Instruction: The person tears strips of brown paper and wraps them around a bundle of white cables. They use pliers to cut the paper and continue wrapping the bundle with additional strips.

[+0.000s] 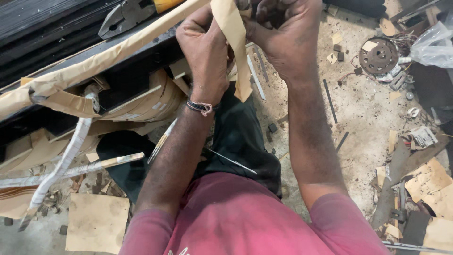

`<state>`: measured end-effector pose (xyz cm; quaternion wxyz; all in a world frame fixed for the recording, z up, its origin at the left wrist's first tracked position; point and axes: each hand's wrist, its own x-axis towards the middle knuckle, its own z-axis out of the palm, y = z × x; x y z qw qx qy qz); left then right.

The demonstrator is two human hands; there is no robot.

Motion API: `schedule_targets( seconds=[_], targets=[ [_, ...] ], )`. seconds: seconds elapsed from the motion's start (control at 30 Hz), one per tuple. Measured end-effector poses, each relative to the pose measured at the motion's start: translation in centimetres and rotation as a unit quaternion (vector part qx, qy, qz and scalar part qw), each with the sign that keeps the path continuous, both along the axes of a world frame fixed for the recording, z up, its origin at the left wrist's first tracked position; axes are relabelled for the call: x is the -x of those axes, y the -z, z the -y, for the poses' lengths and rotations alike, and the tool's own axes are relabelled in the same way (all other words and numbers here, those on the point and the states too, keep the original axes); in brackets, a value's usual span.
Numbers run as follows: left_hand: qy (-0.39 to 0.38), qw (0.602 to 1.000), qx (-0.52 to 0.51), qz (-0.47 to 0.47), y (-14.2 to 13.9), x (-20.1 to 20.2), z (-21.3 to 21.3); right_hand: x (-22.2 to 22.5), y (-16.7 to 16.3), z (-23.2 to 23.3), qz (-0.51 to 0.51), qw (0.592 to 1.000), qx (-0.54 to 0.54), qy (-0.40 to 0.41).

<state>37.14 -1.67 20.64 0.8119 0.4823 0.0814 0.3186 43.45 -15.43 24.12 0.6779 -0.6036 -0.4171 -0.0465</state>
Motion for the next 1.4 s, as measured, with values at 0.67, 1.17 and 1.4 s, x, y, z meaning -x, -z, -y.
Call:
schedule_targets(
  seconds=[0.67,1.17,1.4],
  targets=[
    [0.131,0.968,-0.21,0.044,0.1,0.9,-0.5,-1.0,-0.2,1.7,-0.188,0.981,0.015,-0.034],
    [0.064,0.981,-0.164,0.083,1.3,0.2,-0.1,1.2,-2.0,0.5,-0.137,0.988,-0.031,-0.064],
    [0.121,0.986,-0.068,0.097,1.2,0.2,-0.4,0.8,-2.1,3.6,0.046,0.989,0.115,0.08]
  ],
)
